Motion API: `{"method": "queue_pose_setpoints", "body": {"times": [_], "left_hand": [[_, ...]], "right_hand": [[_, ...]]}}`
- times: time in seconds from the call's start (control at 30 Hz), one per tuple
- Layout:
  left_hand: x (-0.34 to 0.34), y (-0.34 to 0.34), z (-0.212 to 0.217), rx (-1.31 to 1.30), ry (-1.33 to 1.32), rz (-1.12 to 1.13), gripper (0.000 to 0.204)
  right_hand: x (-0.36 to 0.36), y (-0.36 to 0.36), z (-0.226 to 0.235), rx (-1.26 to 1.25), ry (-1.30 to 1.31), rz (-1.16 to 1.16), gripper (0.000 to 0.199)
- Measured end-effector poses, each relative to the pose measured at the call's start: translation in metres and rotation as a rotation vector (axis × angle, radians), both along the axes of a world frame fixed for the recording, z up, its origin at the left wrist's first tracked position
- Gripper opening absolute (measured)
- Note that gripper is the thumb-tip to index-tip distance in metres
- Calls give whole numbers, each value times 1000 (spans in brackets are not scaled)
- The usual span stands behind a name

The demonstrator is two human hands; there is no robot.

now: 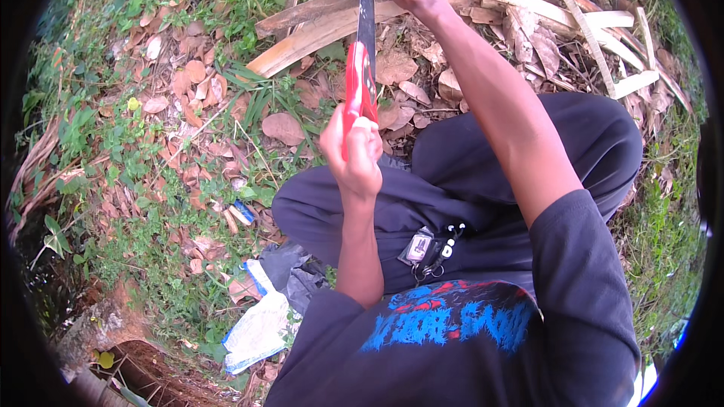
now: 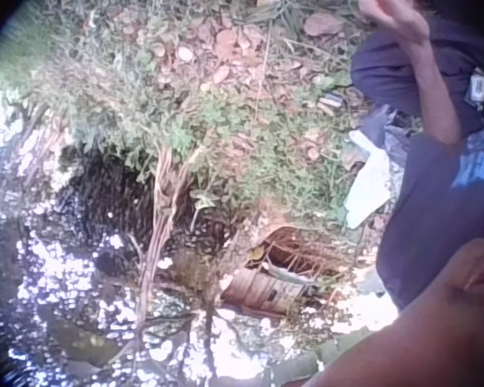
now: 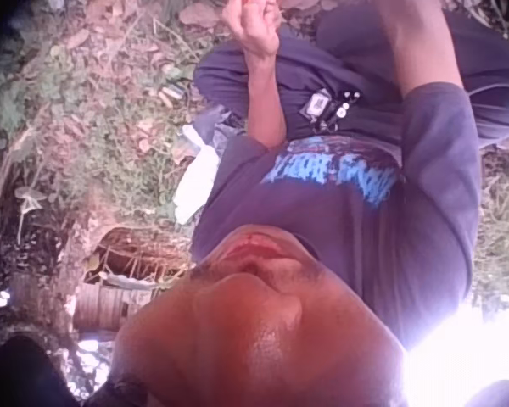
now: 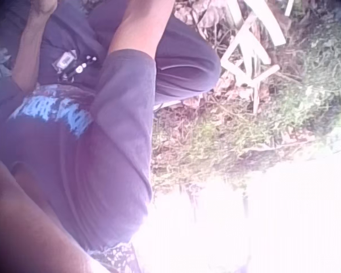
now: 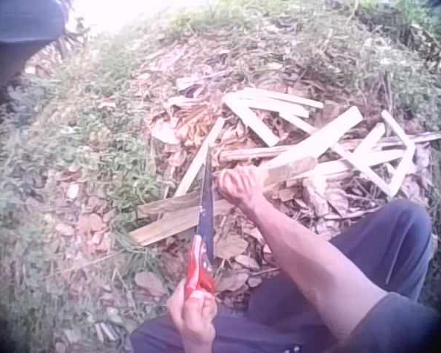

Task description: The person sits on the ground and uses a red hand saw to cut a piece of light-colored wood. They hold the wood steady with one hand and saw with the other, eventually splitting the wood into two pieces.

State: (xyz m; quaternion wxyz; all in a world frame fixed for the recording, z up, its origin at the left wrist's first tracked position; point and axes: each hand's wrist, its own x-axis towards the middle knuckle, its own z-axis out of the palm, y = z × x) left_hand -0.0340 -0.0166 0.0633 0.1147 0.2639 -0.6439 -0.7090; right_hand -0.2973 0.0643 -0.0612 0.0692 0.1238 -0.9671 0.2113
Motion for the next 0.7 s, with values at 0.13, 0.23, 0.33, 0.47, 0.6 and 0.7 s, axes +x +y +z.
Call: {"method": "queue_pose_setpoints", "body": {"times": [0.13,0.23,0.33,0.47,0.6,0.7], "left_hand": [[59,18,57,29,-114,-66,38],[25,4,45,11,-43,-115,30],[-17,9,-2,-373,61,19,17],[49,15,50,15,-94,-119,36],[3,14,2,-650,5,-14,28],[27,20,20,-261,-51,-77,23]], "right_hand": [[-13,9,-33,-32,265,-29,41],[-2,7,-17,28,117,-6,38],[-4,6,-11,76,147,64,33],[-6,9,-25,102,129,26,31],[-2,5,-10,20,56,-16,44],[6,9,-8,67,65,31,31]]}}
